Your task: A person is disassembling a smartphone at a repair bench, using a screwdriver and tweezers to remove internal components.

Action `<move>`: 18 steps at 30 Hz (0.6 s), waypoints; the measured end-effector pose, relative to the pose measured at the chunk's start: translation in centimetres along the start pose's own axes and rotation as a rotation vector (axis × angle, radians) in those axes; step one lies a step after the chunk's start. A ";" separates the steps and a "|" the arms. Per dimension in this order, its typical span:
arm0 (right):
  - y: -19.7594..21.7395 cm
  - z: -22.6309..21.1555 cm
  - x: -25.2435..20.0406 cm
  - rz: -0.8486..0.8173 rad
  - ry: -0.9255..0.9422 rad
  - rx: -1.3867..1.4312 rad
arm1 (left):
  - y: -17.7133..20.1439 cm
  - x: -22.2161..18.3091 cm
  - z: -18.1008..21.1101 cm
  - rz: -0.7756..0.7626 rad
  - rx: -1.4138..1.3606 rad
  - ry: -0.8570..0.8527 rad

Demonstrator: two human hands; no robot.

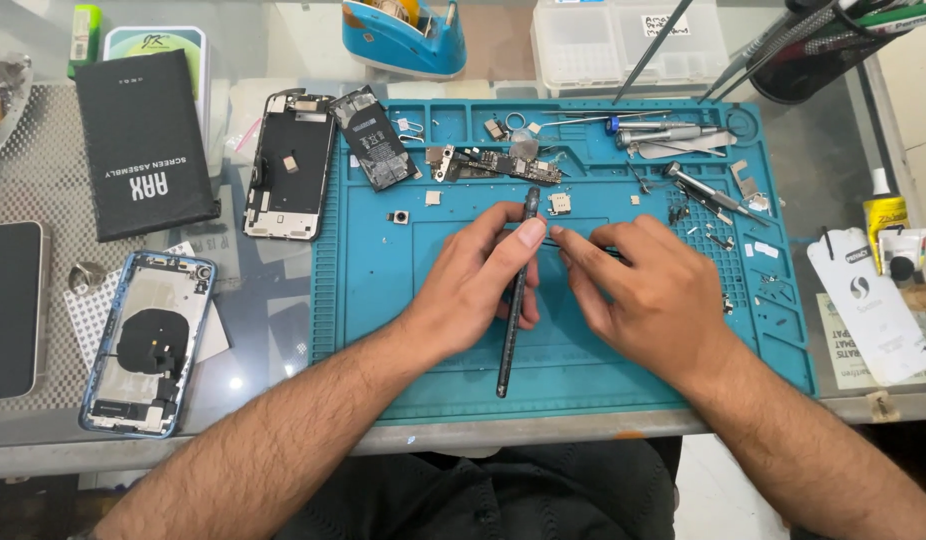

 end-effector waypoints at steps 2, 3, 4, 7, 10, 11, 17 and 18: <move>0.0 0.0 -0.1 0.010 -0.005 -0.030 | -0.1 -0.1 0.2 -0.006 0.016 -0.004; 0.0 0.0 -0.1 0.004 -0.011 -0.041 | -0.1 -0.1 0.1 -0.003 0.015 0.008; 0.0 0.1 -0.1 -0.001 -0.018 -0.053 | -0.1 -0.1 0.1 -0.002 0.014 0.018; 0.0 -0.1 -0.1 0.009 -0.027 -0.045 | -0.1 0.0 0.0 0.000 0.006 0.023; 0.0 -0.2 -0.1 0.029 -0.002 -0.002 | -0.1 0.0 -0.3 -0.002 0.008 0.026; 0.2 -0.2 0.0 0.033 -0.008 -0.005 | -0.2 0.0 -0.2 -0.007 0.013 0.025; 0.2 -0.3 -0.1 0.056 -0.010 -0.044 | -0.3 0.1 -0.3 -0.014 0.032 0.030; 0.2 -0.4 -0.2 0.060 -0.005 -0.049 | -0.3 0.1 -0.4 -0.012 0.038 0.024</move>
Point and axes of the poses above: each hand's wrist, its own x-axis towards the middle knuckle, its own y-axis out of the back of the hand, z = x × y, the point moved 10 cm from there along x, towards the middle knuckle, and after that the axes turned 2 degrees about -x, right-handed, at the moved point
